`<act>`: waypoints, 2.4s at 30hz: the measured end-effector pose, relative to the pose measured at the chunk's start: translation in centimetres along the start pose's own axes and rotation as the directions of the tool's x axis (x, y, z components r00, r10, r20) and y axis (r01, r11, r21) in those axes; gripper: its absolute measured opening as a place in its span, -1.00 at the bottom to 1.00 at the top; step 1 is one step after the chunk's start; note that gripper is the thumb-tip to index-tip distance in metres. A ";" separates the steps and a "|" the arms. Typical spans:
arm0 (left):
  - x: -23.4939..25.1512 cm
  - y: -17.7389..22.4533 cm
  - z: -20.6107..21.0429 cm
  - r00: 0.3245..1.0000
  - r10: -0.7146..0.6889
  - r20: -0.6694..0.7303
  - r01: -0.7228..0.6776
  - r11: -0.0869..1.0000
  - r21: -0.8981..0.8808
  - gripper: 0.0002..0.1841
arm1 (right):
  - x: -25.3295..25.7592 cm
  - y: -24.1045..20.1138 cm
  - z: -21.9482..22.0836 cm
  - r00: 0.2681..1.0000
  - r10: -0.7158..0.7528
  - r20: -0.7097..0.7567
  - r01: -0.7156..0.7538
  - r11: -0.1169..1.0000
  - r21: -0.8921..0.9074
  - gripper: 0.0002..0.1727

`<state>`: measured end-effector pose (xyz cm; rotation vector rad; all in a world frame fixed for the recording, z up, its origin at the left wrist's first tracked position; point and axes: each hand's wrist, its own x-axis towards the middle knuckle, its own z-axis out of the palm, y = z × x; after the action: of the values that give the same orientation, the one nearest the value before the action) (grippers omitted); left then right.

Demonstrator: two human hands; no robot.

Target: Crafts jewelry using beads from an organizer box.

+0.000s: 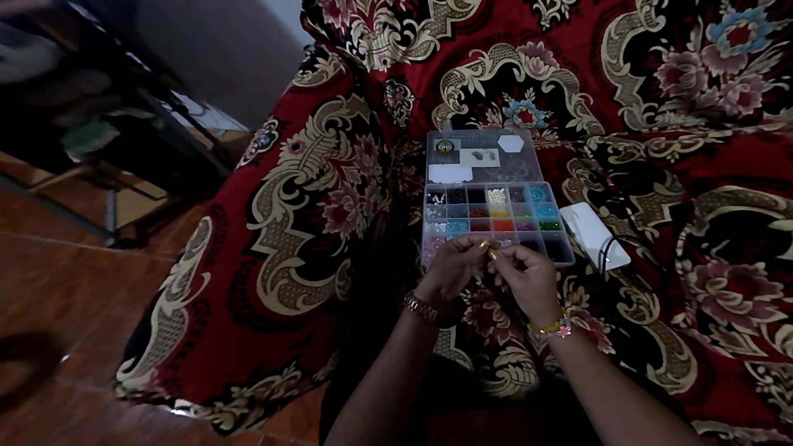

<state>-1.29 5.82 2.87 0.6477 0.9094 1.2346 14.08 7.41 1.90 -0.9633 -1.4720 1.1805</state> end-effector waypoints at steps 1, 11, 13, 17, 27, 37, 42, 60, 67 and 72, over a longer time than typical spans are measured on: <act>0.0 0.0 0.0 1.000 -0.002 0.001 0.002 1.000 0.001 -0.77 | 0.0 0.0 0.0 1.000 0.001 0.000 -0.001 1.000 -0.001 -0.90; 0.0 0.0 -0.2 1.000 0.004 0.020 -0.004 1.000 0.001 -0.78 | 0.0 0.2 -0.1 1.000 -0.015 0.008 0.015 1.000 0.001 -0.90; 0.0 0.1 -0.1 1.000 0.005 0.015 -0.005 1.000 0.017 -0.79 | 0.0 0.1 -0.1 1.000 -0.014 0.011 0.014 1.000 -0.005 -0.90; 0.1 0.1 -0.2 0.999 0.030 0.019 -0.032 0.998 0.062 -0.81 | 0.0 0.1 -0.2 1.000 -0.011 0.020 0.011 1.000 -0.008 -0.90; 0.1 0.5 -0.2 0.999 0.032 0.014 -0.034 0.993 0.112 -0.80 | 0.1 0.1 -0.2 0.999 -0.024 0.030 0.024 1.000 -0.001 -0.86; 0.0 0.5 -0.3 1.000 0.031 0.001 -0.031 0.993 0.118 -0.83 | 0.2 -0.1 -0.4 0.997 0.039 0.061 -0.038 0.999 -0.005 -0.84; 0.0 0.6 0.0 1.000 0.020 -0.014 -0.018 0.991 0.129 -0.83 | 0.3 -0.3 -0.4 0.997 0.057 0.058 -0.056 0.998 -0.013 -0.86; 0.2 0.4 -0.5 0.957 0.288 0.031 -0.286 0.919 0.272 -0.86 | 0.9 -0.4 -0.8 0.954 0.236 0.183 -0.276 0.930 0.244 -0.81; 0.3 0.7 -1.3 0.916 0.394 0.074 -0.384 0.809 0.444 -0.90 | 0.7 0.2 -0.8 0.965 0.146 0.218 -0.193 0.958 0.211 -0.78; 0.1 1.3 -1.8 0.882 0.470 0.032 -0.359 0.627 0.691 -0.86 | 1.0 -0.1 -1.1 0.966 0.159 0.204 -0.186 0.975 0.119 -0.80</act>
<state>-3.46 6.15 3.01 1.4446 1.4243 1.3582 14.91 8.54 2.20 -0.9169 -1.4572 1.5189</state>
